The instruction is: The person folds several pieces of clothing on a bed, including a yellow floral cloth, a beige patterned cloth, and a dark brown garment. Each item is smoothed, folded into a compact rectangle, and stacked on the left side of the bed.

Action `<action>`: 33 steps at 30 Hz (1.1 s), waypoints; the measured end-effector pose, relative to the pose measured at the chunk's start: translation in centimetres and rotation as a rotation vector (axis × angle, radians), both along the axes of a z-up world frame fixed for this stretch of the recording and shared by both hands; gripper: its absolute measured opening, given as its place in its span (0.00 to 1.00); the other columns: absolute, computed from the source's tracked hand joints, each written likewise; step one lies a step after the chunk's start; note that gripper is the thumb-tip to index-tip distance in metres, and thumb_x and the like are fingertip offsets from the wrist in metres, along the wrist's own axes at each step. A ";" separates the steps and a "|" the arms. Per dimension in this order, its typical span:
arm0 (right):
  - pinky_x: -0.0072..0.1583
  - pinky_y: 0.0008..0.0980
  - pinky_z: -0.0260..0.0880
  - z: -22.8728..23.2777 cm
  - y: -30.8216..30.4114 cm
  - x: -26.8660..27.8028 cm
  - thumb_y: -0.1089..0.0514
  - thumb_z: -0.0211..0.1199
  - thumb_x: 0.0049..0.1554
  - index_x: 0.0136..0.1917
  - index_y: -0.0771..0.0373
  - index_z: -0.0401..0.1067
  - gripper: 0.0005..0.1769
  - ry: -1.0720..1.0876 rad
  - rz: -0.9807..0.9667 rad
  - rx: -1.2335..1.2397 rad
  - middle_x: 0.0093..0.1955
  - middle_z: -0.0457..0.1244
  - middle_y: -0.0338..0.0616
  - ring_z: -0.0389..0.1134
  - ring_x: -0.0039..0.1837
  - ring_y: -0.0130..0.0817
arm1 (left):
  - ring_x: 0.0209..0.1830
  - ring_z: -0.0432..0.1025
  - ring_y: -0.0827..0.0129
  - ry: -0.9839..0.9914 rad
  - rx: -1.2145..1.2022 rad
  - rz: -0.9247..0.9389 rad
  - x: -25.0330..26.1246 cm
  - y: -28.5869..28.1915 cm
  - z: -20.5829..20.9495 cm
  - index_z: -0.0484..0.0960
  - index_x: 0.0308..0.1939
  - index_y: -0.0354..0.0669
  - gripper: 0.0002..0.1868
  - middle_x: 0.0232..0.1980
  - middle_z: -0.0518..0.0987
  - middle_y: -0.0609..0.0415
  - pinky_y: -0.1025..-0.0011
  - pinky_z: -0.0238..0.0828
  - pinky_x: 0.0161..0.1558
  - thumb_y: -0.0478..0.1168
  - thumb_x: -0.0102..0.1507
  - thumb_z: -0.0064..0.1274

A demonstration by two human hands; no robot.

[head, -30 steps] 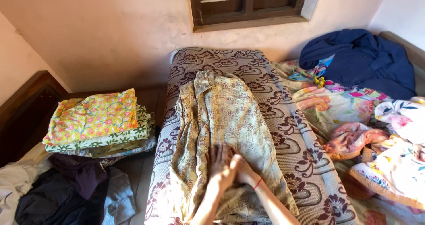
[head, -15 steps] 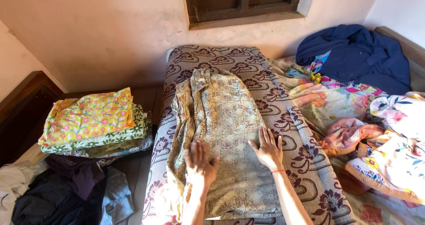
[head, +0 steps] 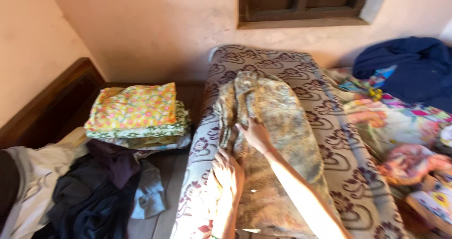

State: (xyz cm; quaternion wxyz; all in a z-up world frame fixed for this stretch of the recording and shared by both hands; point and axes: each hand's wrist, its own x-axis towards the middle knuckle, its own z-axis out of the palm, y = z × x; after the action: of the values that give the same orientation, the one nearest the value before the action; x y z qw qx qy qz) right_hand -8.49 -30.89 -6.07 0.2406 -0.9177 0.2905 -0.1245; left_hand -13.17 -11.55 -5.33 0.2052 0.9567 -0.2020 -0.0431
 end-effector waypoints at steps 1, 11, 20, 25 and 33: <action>0.72 0.61 0.53 0.1 0.9 1.9 0.28 0.51 0.62 0.78 0.56 0.57 0.42 -0.034 0.016 -0.101 0.73 0.56 0.59 0.56 0.72 0.62 | 0.60 0.68 0.49 0.023 -0.034 -0.007 -0.3 -0.1 -0.4 0.62 0.71 0.27 0.45 0.63 0.69 0.32 0.57 0.70 0.56 0.62 0.63 0.50; 0.69 0.72 0.53 -0.6 -2.4 16.7 0.44 0.56 0.60 0.80 0.33 0.52 0.36 0.218 0.023 -0.387 0.88 0.31 0.62 0.47 0.77 0.76 | 0.45 0.73 0.55 0.094 -0.276 -0.051 3.0 -1.2 -5.2 0.68 0.68 0.36 0.33 0.51 0.75 0.38 0.63 0.76 0.41 0.52 0.64 0.51; 0.69 0.80 0.37 -2.4 -5.4 21.1 0.42 0.56 0.62 0.83 0.47 0.44 0.42 -0.297 0.004 -0.201 0.81 0.33 0.71 0.47 0.74 0.75 | 0.44 0.74 0.56 0.137 -0.283 -0.075 3.8 -1.3 -5.7 0.68 0.68 0.39 0.34 0.49 0.77 0.41 0.63 0.75 0.42 0.54 0.63 0.51; 0.73 0.76 0.39 -3.5 -8.2 20.1 0.42 0.52 0.65 0.77 0.48 0.58 0.29 -0.284 0.455 -0.006 0.79 0.47 0.59 0.51 0.75 0.65 | 0.48 0.73 0.55 0.108 -0.233 -0.081 4.2 -0.5 -4.6 0.67 0.69 0.39 0.38 0.51 0.78 0.42 0.61 0.73 0.46 0.58 0.62 0.51; 0.72 0.54 0.65 -6.3 -16.4 4.5 0.40 0.38 0.71 0.70 0.54 0.68 0.27 -0.120 -0.105 -0.346 0.69 0.65 0.47 0.67 0.68 0.45 | 0.53 0.72 0.53 0.035 -0.140 -0.089 5.0 -0.3 -0.5 0.66 0.71 0.40 0.43 0.54 0.78 0.43 0.58 0.70 0.52 0.65 0.61 0.50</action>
State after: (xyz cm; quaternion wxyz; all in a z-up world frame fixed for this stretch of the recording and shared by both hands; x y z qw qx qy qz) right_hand -3.98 -47.30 -12.41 0.0891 -0.9199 0.2975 -0.2395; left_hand -8.12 -11.82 -5.84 0.2730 0.9292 -0.2430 -0.0547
